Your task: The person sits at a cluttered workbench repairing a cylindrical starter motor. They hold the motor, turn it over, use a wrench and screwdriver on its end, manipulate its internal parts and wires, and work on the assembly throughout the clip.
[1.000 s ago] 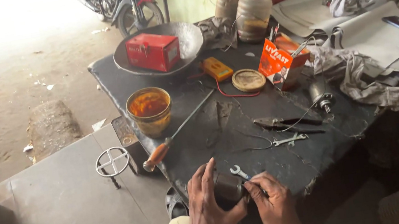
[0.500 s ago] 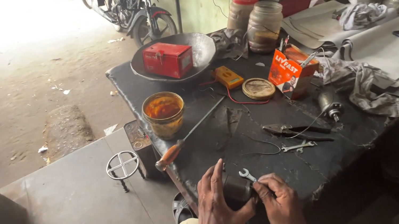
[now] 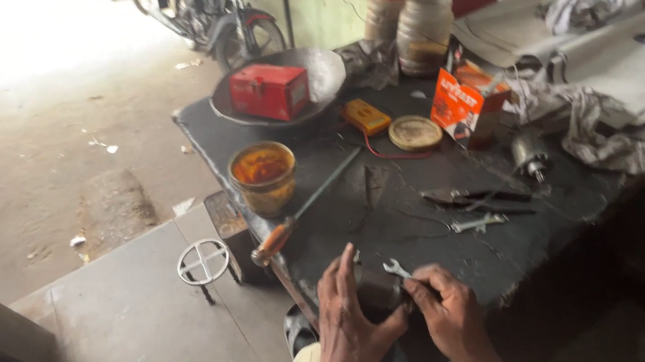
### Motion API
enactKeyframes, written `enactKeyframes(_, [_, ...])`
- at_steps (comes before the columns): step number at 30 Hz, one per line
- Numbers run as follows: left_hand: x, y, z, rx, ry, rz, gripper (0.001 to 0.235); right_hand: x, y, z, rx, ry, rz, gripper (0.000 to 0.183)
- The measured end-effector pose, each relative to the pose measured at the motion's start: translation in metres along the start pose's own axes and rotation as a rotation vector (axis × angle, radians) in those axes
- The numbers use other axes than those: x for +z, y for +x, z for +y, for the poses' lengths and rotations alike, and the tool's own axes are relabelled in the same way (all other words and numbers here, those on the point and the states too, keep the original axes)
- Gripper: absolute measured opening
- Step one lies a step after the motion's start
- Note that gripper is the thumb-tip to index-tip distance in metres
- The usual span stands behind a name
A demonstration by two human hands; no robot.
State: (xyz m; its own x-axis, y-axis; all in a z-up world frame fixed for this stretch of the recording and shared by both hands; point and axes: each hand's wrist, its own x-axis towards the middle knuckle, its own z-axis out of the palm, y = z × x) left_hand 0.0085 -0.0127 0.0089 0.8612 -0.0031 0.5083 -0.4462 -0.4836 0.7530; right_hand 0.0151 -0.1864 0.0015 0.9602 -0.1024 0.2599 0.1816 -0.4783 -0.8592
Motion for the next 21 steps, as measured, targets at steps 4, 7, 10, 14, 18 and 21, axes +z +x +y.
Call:
enactKeyframes(4, [0.004,-0.006,-0.005,0.042,-0.036,0.033,0.112,-0.005,-0.003,0.002,-0.307,-0.011,0.038,0.015])
enactKeyframes(7, [0.004,-0.006,-0.005,0.081,0.029,0.028,0.111,-0.004,-0.006,0.002,-0.237,0.007,0.038,0.012])
enactKeyframes(10, [0.004,-0.003,-0.007,0.101,0.059,0.041,0.113,-0.006,-0.004,-0.002,-0.295,0.099,0.029,0.012])
enactKeyframes(14, [0.006,-0.005,-0.006,0.089,0.082,0.054,0.114,-0.004,-0.005,0.002,-0.314,0.098,0.029,0.008])
enactKeyframes(18, [0.005,-0.003,-0.007,0.095,0.078,0.061,0.115,-0.005,-0.006,-0.002,-0.295,0.119,0.047,0.007])
enactKeyframes(21, [0.006,-0.006,-0.008,0.109,0.083,0.073,0.113,-0.004,-0.008,-0.001,-0.301,0.094,0.023,0.007])
